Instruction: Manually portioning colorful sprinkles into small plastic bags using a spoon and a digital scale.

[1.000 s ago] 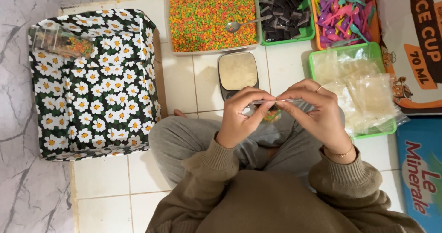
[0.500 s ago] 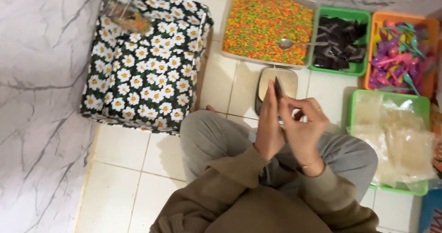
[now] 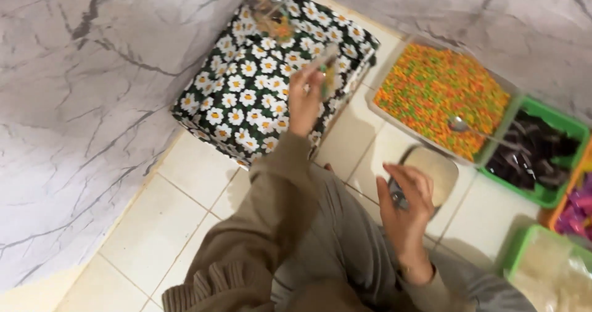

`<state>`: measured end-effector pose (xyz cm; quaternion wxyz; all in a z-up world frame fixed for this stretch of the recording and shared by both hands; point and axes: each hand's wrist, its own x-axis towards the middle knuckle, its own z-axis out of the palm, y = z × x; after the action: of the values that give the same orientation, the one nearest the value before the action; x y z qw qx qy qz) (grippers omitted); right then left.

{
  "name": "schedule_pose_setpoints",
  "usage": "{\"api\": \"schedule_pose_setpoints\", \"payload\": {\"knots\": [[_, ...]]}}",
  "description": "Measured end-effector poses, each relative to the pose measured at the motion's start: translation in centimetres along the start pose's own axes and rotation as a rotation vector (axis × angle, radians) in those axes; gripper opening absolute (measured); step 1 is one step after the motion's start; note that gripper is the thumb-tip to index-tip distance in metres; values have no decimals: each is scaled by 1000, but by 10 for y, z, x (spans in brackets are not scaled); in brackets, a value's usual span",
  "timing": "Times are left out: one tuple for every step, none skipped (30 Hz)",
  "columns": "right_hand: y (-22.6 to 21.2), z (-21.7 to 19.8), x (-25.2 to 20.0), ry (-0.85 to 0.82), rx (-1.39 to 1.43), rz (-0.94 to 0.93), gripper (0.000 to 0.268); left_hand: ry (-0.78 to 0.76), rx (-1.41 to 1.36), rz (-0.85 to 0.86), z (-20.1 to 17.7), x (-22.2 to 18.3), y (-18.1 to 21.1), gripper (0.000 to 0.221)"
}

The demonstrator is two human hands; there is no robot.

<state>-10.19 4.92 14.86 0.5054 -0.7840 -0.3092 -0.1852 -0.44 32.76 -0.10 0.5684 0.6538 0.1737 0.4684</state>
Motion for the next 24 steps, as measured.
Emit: {"api": "schedule_pose_setpoints", "payload": {"knots": [[0, 2, -7, -10, 11, -10, 22, 17, 6, 4, -13, 25, -5, 26], [1, 2, -14, -83, -28, 69, 26, -10, 67, -150, -24, 49, -10, 30], [2, 1, -21, -156, -68, 148, 30, -38, 127, -306, -35, 72, -15, 33], [10, 4, -31, -162, -67, 141, 30, -30, 125, -305, -41, 87, -40, 33], [18, 6, -41, -168, -78, 194, 28, 22, 135, -243, -47, 102, -66, 27], [27, 8, -50, -174, -90, 248, 26, 72, 147, -183, -53, 116, -91, 23], [33, 10, -54, -180, -89, 242, 26, 80, 146, -183, -57, 123, -104, 23], [37, 12, -59, -191, -102, 282, 26, 104, 81, -151, -58, 129, -117, 23], [43, 12, -63, -202, -116, 322, 26, 128, 16, -119, -58, 135, -130, 25], [47, 14, -62, -198, -126, 324, 26, 123, 7, -124, -56, 140, -140, 25], [52, 16, -61, -203, -105, 322, 24, 144, 27, -102, -53, 145, -150, 23], [54, 16, -63, -212, -84, 325, 23, 163, 49, -85, -53, 146, -161, 21], [61, 19, -61, -211, -96, 333, 23, 157, 43, -95, -50, 155, -178, 21], [65, 19, -62, -206, -82, 314, 22, 175, -116, -100, -48, 159, -196, 17], [69, 20, -62, -201, -67, 295, 21, 195, -275, -106, -46, 163, -213, 14], [73, 20, -62, -206, -74, 305, 21, 194, -274, -119, -43, 163, -195, 14], [76, 21, -63, -196, -79, 272, 22, 200, -26, -197, -41, 163, -175, 16], [79, 22, -63, -182, -82, 238, 24, 200, 222, -267, -38, 166, -155, 19], [77, 23, -60, -184, -86, 245, 24, 196, 223, -274, -36, 168, -160, 19], [75, 25, -57, -187, -86, 260, 23, 207, 227, -274, -35, 171, -164, 20], [73, 26, -55, -190, -85, 275, 22, 218, 230, -274, -35, 174, -169, 21], [75, 27, -56, -194, -87, 282, 22, 216, 234, -280, -35, 175, -173, 21], [77, 28, -57, -201, -86, 299, 21, 216, 170, -244, -34, 175, -178, 20], [79, 28, -58, -207, -85, 313, 20, 218, 106, -206, -33, 176, -182, 20]]}}
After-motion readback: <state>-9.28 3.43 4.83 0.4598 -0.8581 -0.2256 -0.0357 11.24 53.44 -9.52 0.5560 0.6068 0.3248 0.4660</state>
